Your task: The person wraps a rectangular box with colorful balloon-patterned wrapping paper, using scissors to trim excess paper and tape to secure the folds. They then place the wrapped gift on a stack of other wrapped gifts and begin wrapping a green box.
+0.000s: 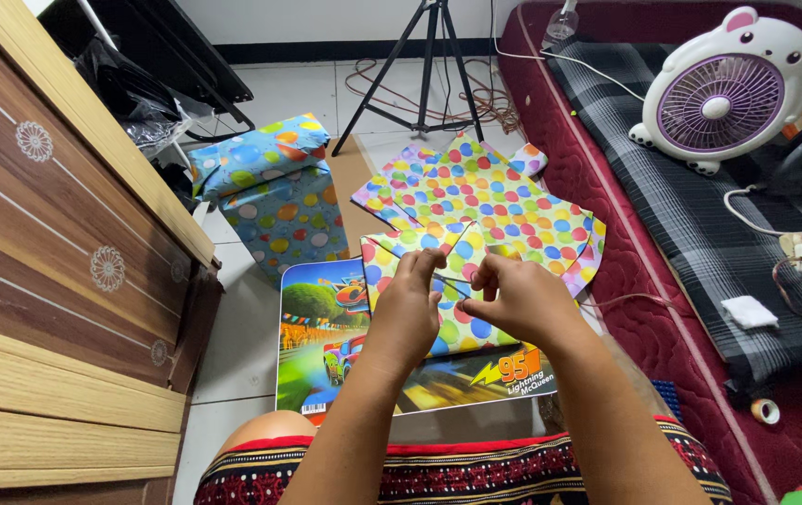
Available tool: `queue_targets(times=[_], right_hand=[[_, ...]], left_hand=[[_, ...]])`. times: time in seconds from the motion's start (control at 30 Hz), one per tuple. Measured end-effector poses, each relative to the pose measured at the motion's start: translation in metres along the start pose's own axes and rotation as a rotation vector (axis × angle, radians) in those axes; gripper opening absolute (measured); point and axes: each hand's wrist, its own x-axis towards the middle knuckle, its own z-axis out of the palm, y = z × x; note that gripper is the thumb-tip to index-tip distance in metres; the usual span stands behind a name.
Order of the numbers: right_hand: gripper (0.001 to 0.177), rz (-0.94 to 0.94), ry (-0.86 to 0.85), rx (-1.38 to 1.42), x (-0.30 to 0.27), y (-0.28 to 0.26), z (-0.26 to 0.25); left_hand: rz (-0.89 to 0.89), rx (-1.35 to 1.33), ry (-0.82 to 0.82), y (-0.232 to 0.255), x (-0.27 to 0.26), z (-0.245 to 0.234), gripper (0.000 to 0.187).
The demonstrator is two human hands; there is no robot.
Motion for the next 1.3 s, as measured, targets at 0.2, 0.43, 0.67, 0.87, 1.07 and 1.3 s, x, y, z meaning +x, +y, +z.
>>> queue_targets(times=[0.2,0.43,0.67,0.87,1.07,1.3], right_hand=[[0.034,0.008,0.039,-0.008,0.0,0.005,0.002],[0.052,-0.061,0.043,-0.055,-0.004,-0.003,0.006],[0.073,-0.041,0.146,0.183,0.013,0.015,0.012],[0.062,-0.313,0.141,0.787,0.016,0.011,0.035],[0.057,-0.169,0.08,0.936,0.018,0.001,0.044],[0.051,-0.088,0.049,0.78,0.021,-0.003,0.049]], left_hand=[[-0.045,-0.023,-0.027,-0.003,-0.001,0.0,0.042],[-0.134,-0.124,-0.073,-0.012,0.001,-0.003,0.043],[-0.294,-0.205,-0.115,-0.016,-0.002,-0.007,0.05],[-0.246,-0.117,-0.098,-0.019,-0.005,-0.007,0.053],[-0.209,-0.063,-0.09,-0.02,-0.01,-0.001,0.053],[-0.207,0.069,-0.109,-0.026,-0.017,-0.003,0.068]])
